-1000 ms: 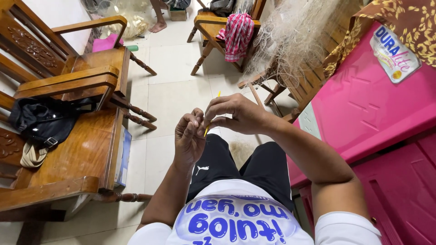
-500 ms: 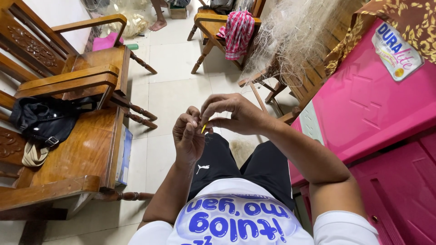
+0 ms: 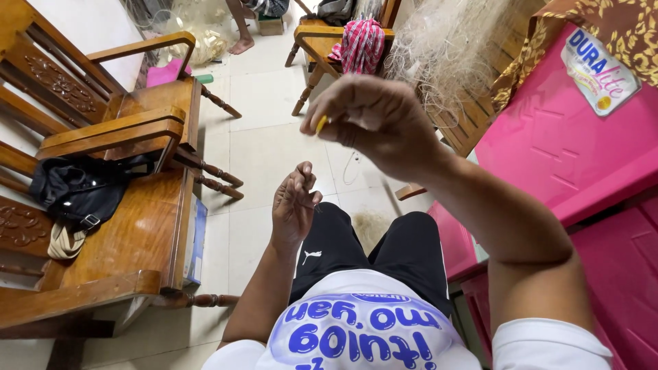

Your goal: Repairing a fishing net using a small yellow netting needle to tie knots

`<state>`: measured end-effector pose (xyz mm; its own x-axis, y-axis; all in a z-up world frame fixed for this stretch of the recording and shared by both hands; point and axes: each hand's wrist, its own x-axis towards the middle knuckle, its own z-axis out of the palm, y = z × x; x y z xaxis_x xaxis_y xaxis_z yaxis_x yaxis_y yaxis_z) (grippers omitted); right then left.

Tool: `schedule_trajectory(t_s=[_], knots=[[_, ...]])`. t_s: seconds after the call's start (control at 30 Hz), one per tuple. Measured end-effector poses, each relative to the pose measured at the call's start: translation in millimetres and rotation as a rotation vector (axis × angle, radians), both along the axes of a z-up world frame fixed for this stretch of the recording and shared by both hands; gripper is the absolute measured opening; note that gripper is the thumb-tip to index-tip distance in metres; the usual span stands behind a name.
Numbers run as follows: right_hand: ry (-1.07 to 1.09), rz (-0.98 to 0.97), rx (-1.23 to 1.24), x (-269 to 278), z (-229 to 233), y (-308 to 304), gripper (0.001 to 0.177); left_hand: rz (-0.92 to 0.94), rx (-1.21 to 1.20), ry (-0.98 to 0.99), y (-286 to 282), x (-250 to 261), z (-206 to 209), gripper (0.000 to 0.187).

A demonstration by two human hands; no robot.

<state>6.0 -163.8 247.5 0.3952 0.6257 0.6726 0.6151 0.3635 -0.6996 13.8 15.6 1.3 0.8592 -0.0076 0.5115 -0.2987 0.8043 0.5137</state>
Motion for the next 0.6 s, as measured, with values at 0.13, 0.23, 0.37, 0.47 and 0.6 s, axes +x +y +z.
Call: schedule_trajectory(t_s=[0.13,0.23,0.37,0.47,0.6], knots=[[-0.018,-0.008,0.036,2,16,-5,0.017,0.042,0.026,0.019,2,1,-4,0.026],[-0.014,-0.145,0.029,3,24,-10,0.015,0.043,0.056,0.025,4,-1,-7,0.022],[-0.041,-0.294,0.058,5,34,-14,0.011,0.011,0.017,0.053,4,-3,-8,0.026],[-0.116,-0.322,0.074,10,36,-17,0.011,-0.044,-0.023,0.065,4,-4,-12,0.033],[-0.152,-0.373,0.176,22,33,-19,0.016,-0.030,-0.047,-0.055,1,-6,-18,0.021]])
